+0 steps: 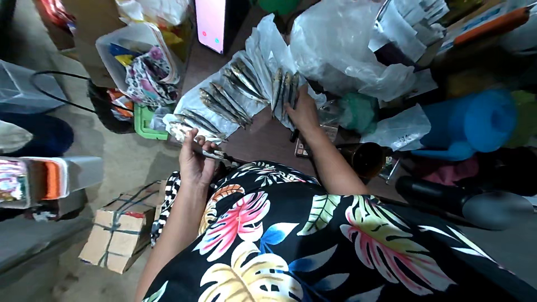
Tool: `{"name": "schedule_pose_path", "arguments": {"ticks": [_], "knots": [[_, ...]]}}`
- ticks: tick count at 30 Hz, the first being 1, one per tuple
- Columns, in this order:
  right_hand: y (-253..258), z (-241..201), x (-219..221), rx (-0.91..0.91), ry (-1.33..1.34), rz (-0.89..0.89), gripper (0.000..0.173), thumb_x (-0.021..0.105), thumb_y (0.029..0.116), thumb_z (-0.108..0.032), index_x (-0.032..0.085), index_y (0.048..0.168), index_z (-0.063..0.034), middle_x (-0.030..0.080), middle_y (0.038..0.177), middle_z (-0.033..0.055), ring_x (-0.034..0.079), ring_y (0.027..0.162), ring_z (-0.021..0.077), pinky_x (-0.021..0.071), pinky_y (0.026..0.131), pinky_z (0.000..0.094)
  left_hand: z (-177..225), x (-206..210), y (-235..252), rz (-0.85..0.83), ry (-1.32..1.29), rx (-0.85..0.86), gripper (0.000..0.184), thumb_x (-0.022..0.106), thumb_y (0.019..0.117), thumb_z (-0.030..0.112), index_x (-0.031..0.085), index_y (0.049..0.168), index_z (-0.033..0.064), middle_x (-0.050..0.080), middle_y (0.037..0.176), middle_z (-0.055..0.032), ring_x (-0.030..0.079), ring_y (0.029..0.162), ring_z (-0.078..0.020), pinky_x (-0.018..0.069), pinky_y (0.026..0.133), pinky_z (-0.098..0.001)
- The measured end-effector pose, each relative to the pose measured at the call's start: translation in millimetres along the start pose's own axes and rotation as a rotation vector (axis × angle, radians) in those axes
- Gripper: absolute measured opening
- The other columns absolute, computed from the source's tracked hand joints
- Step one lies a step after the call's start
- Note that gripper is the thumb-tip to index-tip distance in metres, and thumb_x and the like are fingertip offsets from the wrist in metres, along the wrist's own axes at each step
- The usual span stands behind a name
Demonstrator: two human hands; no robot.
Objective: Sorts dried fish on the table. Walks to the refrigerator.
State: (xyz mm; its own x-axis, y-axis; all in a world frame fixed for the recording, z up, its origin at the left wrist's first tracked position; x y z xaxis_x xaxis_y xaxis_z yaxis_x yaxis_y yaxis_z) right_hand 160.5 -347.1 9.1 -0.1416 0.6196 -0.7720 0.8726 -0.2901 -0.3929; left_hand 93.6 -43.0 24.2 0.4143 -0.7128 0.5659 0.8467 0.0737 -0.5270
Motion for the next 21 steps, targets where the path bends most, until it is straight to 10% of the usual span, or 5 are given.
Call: {"name": "schedule_pose_path", "arguments": {"ticks": [6,21], "knots": [[-2.2,12.1,-12.4,0.022,0.125,0.021,0.052,0.068,0.0938,-0.014,0.047,0.138,0.0044,0.069,0.104,0.024,0.07,0.093,0.0388,0.058,0.083,0.0557,5.1,-11.8,-5.3,-0.001,-0.044,0.032,0.04,0.029,0.1116,0.038,0.064,0.108,0.019,0.066,0.079,0.0037,0.067,0.072,-0.0109,0.0606,0.076,-0.0314],[9.5,5.8,-20.5,-0.071,-0.114,0.042,0.029,0.06,0.1009,-0.016,0.065,0.124,0.0011,0.064,0.126,0.0223,0.065,0.115,0.0368,0.0514,0.099,0.0545,6.3,-33.4,-17.2,0.009,-0.03,0.028,0.036,0.032,0.1109,0.03,0.064,0.118,0.0154,0.069,0.09,0.0003,0.069,0.081,-0.0139,0.0593,0.083,-0.0324]]}}
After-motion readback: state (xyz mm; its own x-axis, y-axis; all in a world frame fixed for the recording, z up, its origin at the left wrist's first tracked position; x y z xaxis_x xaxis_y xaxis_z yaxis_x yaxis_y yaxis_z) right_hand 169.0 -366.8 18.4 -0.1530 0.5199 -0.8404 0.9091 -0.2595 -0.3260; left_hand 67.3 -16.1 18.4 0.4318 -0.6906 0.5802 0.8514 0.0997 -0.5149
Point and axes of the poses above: each hand's wrist, its own y-axis towards the middle knuckle, its own x-axis out of the palm, z = x × y, the point moved 3 cm from there along y, towards the middle knuckle
